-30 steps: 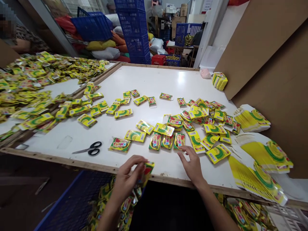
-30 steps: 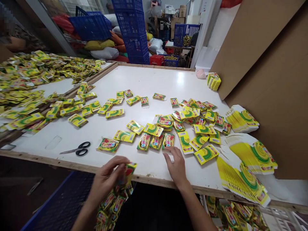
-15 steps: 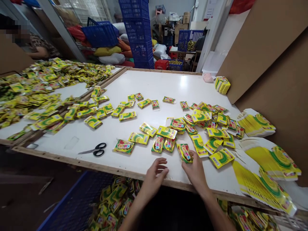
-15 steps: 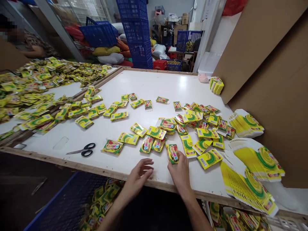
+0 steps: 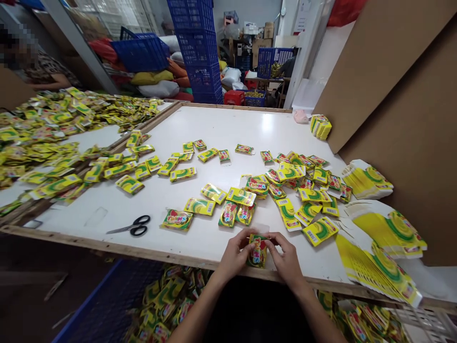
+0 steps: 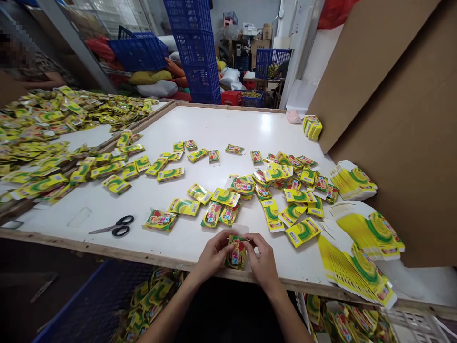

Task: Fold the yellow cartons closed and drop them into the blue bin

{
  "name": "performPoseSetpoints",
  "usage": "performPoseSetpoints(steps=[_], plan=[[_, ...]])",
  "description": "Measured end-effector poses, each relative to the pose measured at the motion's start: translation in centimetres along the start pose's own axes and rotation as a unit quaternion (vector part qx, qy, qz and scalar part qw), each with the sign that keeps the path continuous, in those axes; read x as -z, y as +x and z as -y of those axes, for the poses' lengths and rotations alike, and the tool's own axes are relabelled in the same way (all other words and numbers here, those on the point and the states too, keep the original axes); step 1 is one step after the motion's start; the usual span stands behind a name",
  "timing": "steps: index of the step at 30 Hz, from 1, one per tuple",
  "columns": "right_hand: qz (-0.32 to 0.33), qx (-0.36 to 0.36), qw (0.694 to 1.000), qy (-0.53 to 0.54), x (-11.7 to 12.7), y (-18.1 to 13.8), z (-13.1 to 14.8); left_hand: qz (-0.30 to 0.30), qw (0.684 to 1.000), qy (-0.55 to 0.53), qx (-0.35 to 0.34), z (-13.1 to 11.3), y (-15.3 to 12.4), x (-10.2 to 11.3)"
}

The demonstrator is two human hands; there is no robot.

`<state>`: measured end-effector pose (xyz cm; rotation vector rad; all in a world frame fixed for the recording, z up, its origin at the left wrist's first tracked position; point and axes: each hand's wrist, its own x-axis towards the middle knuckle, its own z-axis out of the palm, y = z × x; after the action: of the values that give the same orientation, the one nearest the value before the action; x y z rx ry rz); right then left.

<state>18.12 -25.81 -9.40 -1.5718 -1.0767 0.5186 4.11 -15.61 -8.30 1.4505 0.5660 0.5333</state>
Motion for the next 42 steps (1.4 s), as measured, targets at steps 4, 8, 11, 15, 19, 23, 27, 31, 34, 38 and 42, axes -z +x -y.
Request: performPoseSetpoints(steps=[4,8,11,15,19,23,27,31,34,38,42], plan=[[0.015,0.012,1.0,0.002,-0.4,0.8,-0.1,-0.013,0.998,0.062,-0.011,0.1,0.3,0.5],[-0.039,0.016,0.999,0.027,-1.2,1.3,-0.1,-0.046,0.995,0.057,-0.062,-0.2,0.5,0.6],[-0.034,0.027,0.999,0.027,-1.3,1.2,0.0,-0.059,0.996,0.02,-0.067,0.0,0.2,0.4],[0.001,0.067,0.998,0.015,-0.8,0.8,0.4,-0.064,0.994,0.05,-0.074,0.2,-0.3,0.2],[-0.012,0.08,0.997,0.007,-1.0,0.4,0.6,-0.063,0.99,0.102,-0.076,-0.1,-0.7,0.0],[-0.032,0.075,0.997,-0.009,-1.5,0.2,0.5,-0.088,0.987,0.122,-0.062,-0.3,-0.6,-0.3],[-0.016,0.062,0.998,-0.027,-1.4,0.8,0.7,-0.114,0.987,0.109,-0.042,-0.7,0.0,-0.6],[0.021,0.049,0.997,-0.058,-1.0,1.7,1.1,-0.121,0.985,0.116,-0.04,-1.4,0.6,-0.8],[0.035,0.05,0.993,-0.103,-0.7,2.3,1.2,-0.129,0.983,0.128,-0.033,-1.8,0.9,-0.8],[0.058,0.057,0.988,-0.132,-0.3,2.5,1.3,-0.142,0.982,0.121,-0.017,-1.7,1.2,-0.9],[0.071,0.023,0.992,-0.102,-0.1,2.6,1.4,-0.138,0.985,0.102,-0.02,-1.2,1.3,-0.8]])
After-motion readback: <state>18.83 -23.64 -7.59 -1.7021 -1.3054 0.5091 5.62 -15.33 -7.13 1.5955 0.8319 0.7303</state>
